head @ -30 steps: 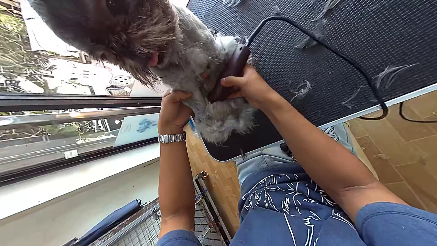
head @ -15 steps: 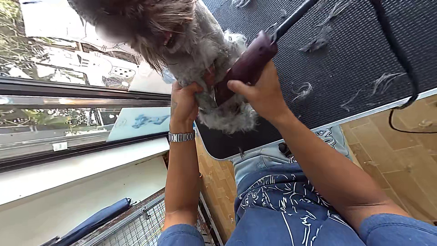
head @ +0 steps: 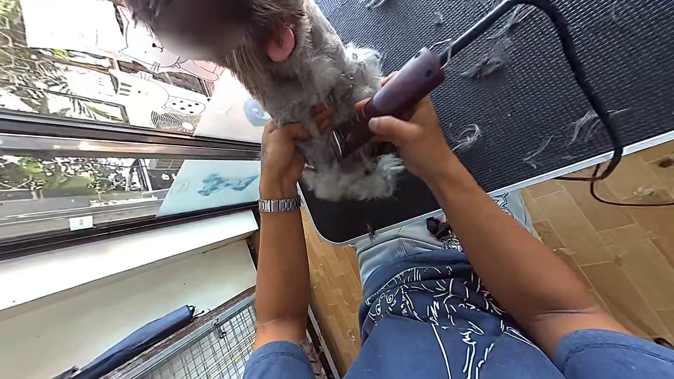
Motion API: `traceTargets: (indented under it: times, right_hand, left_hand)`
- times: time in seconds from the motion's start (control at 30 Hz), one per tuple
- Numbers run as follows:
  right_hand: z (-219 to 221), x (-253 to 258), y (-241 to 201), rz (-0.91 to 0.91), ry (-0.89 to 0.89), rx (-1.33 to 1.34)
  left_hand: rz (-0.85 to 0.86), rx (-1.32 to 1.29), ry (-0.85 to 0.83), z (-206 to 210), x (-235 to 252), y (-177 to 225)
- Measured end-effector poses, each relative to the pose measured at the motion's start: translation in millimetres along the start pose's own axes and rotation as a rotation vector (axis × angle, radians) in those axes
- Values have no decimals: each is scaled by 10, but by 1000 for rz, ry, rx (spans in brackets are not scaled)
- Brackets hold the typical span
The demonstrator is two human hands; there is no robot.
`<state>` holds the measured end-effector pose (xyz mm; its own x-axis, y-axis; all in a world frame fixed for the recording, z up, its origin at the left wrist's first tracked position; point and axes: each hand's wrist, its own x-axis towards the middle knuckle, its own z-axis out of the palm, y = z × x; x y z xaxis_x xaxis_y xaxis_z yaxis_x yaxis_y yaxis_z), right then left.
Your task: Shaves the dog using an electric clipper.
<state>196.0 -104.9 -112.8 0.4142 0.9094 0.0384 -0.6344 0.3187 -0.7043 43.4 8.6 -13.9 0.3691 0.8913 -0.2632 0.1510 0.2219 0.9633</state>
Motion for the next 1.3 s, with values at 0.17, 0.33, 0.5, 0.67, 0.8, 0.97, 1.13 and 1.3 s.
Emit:
traceTargets:
  times: [0.17,0.33,0.5,0.67,0.8,0.97,1.13,1.3]
  right_hand:
    - [138,49,52,137,61,95]
    - [132,191,160,369,68,6]
    - [71,260,129,324,196,152]
    - [255,167,175,229,34,-65]
    - [192,151,-11,130,113,-115]
    - [200,38,-288,-73,4,-173]
    - [406,-125,-356,-102,-84,-424]
    - [372,-189,-471,-148,-105,-446]
  left_hand:
    - [14,-35,11,-72,21,25]
    - [-29,-75,-36,-132,31,61]
    - [-21,-75,-44,-173,41,64]
    - [-8,-95,-92,-116,32,67]
    - [61,-7,-181,-57,-34,59]
    - [144,-30,-108,45,-25,35]
    - [111,-34,-117,111,-3,62]
    - [61,-25,-116,127,-35,96]
